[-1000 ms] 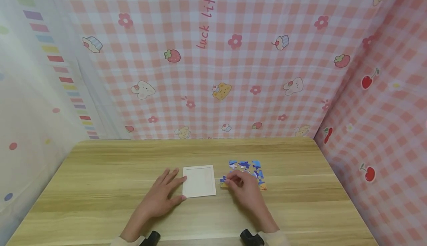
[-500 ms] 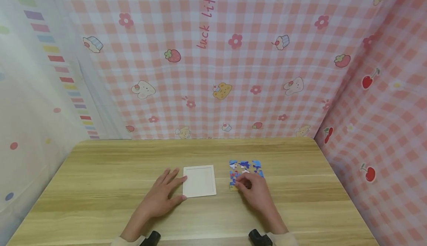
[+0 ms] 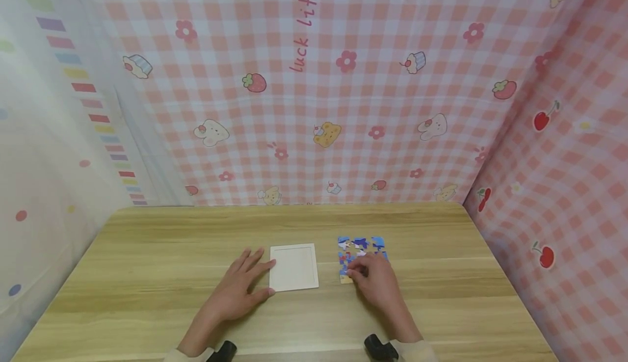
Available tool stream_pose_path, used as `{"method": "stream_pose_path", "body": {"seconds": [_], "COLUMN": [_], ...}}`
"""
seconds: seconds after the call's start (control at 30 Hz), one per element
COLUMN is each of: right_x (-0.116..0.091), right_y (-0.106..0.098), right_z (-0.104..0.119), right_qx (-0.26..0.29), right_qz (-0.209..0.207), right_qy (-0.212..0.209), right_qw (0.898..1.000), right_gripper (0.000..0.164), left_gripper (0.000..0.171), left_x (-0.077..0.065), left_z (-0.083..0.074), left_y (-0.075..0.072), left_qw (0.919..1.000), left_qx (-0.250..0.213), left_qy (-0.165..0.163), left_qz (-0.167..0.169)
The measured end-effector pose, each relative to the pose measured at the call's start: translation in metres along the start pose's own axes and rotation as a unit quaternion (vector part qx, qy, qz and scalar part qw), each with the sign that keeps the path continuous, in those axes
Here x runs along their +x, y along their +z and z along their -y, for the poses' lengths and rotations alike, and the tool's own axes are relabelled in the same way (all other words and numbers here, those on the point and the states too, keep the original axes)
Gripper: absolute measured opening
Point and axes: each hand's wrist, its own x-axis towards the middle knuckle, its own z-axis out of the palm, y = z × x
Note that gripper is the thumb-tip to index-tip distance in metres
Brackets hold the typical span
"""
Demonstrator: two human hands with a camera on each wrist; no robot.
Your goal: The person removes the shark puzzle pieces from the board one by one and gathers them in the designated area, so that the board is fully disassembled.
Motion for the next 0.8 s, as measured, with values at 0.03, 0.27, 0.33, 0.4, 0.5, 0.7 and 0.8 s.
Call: {"method": "stream_pose_path", "body": {"seconds": [0.03,0.27,0.33,0.4,0.5,0.7,0.8], "right_x": [0.0003,0.003,0.004,0.0051,0.0066,0.0058,0.0046], "right_y": [-0.0011,-0.0024,-0.0025,-0.0025,-0.0024,-0.003,-0.0039], "right_z": [0.0001,0.0015,0.0025,0.0033,0.004,0.0008,-0.0007], "right_qx": [-0.003,-0.013,-0.01,-0.006,-0.001,0.005,0.0], "right_qz": [0.001,0.008,0.01,0.011,0.011,0.022,0.025], "right_qy": [0.001,0.016,0.02,0.023,0.026,0.036,0.032], "right_qw": [1.0,1.0,1.0,1.0,1.0,0.999,0.999], "right_gripper": [0.008,0.008,0.008,0.007,0.006,0.008,0.008], "left_gripper": [0.061,0.061,0.061,0.061,0.061,0.06,0.06], "left_x": [0.0003,0.0013,0.0014,0.0016,0.0025,0.0026,0.0021], "left_z": [-0.0002,0.0004,0.0015,0.0026,0.0037,0.0028,0.0019], "left_y": [0.0001,0.0014,0.0014,0.0011,0.0005,0.0016,0.0029], "left_qw": [1.0,0.9999,0.9998,0.9998,0.9998,0.9999,0.9999], "left_qx": [0.0,0.006,0.009,0.012,0.014,0.01,0.005], "left_qy": [-0.002,-0.011,-0.013,-0.013,-0.013,-0.01,-0.01], "left_qz": [0.001,0.006,0.007,0.006,0.004,0.003,0.003]}}
